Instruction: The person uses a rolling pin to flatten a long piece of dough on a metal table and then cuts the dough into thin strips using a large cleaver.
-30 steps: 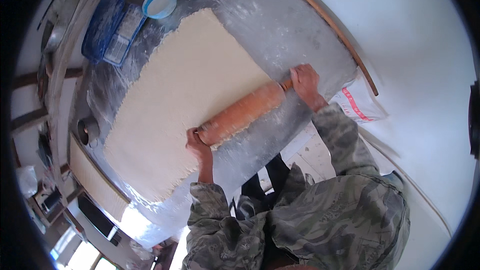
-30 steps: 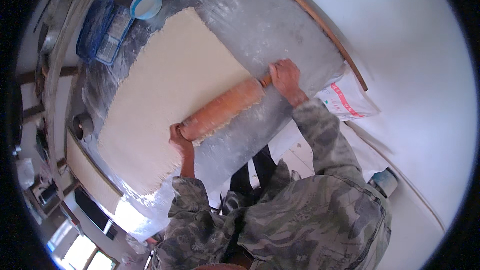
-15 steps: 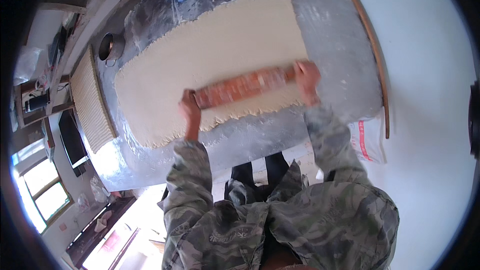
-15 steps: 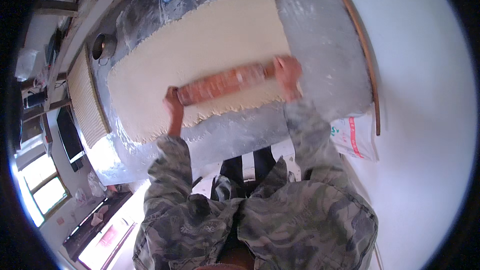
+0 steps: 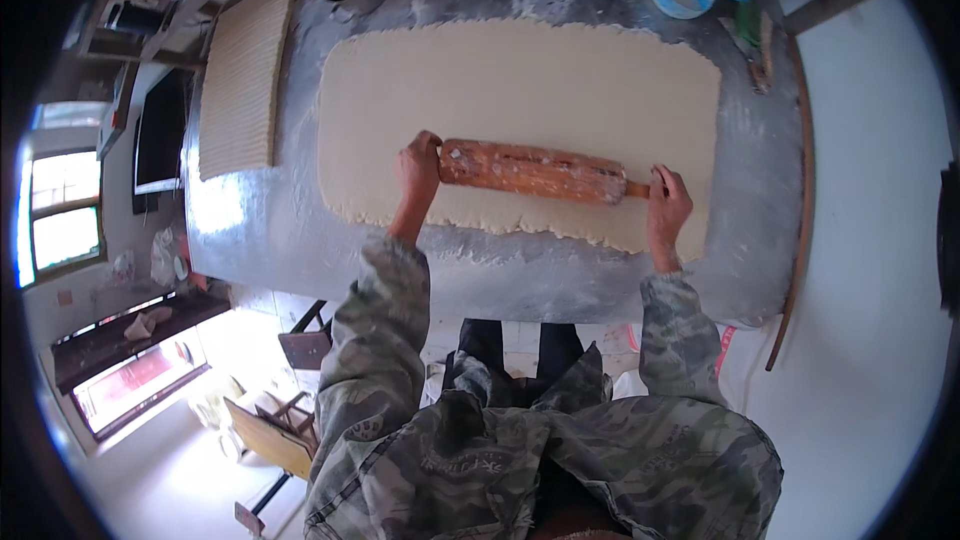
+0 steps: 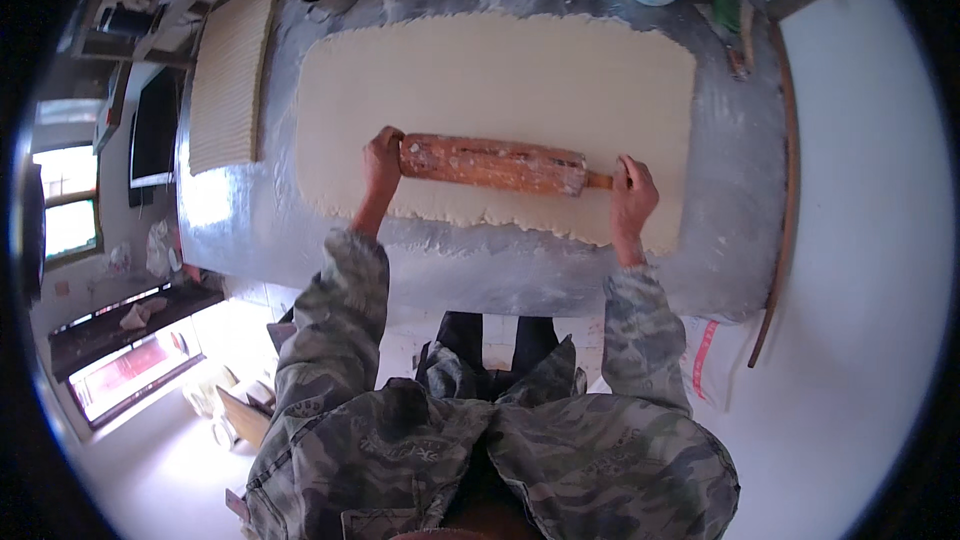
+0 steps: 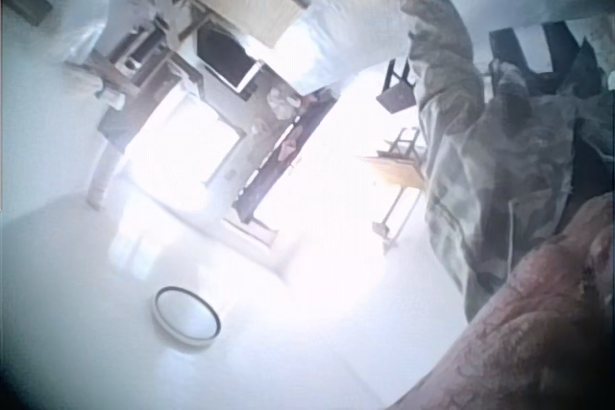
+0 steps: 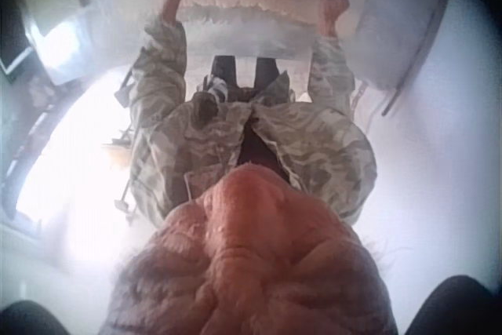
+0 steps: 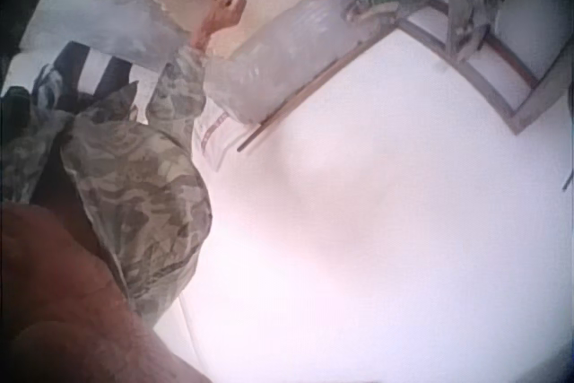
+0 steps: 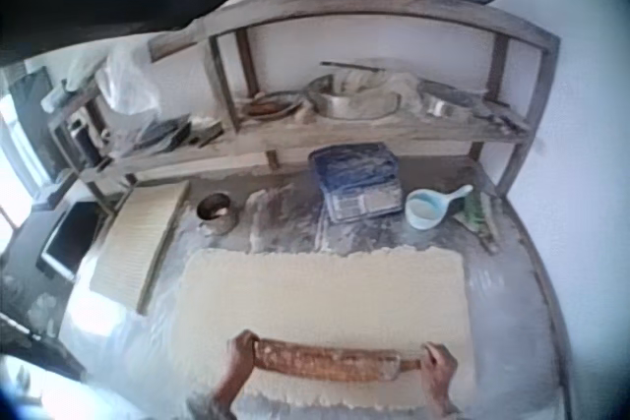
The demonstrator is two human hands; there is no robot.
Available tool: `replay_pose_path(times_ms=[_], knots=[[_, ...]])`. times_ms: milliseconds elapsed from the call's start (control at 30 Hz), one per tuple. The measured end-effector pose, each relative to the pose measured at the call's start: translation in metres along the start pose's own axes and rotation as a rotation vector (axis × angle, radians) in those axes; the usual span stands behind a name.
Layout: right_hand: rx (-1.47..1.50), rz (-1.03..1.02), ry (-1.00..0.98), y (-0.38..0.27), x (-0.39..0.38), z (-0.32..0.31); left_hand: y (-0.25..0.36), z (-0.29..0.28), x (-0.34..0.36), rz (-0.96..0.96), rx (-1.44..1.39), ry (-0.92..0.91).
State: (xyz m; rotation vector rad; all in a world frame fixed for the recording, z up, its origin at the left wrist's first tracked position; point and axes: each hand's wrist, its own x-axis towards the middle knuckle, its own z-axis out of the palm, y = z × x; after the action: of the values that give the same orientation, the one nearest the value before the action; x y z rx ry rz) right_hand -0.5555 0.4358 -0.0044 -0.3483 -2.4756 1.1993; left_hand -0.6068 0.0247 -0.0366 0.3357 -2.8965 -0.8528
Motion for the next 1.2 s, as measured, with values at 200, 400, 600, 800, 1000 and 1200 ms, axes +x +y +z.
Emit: replay_pose_path(times_ms=[200,400,600,800,1000,1200], knots=[[-0.365,-0.182,-0.038,0.025,-0.101,0.016,-0.058,-0.013,-0.100,-0.072,0.030,-0.026],[-0.125,-0.035,-0.073,-0.027,-0.057,0.054,-0.086,-0.048,-0.038,-0.003,-0.101,0.074],[-0.305,-0.359,-0.043,-0.029,-0.110,0.116,-0.153,-0.073,-0.036,0.041,0.112,0.169],[-0.081,0.056,-0.170,-0.059,-0.125,0.108,-0.172,-0.087,-0.068,-0.108,0.063,0.053],[-0.229,-0.290,-0.135,-0.117,-0.123,0.190,-0.237,-0.132,0.019,-0.109,0.039,0.102],[-0.273,-0.153,-0.203,-0.114,-0.170,0.173,-0.255,-0.134,-0.046,-0.148,0.089,-0.076]])
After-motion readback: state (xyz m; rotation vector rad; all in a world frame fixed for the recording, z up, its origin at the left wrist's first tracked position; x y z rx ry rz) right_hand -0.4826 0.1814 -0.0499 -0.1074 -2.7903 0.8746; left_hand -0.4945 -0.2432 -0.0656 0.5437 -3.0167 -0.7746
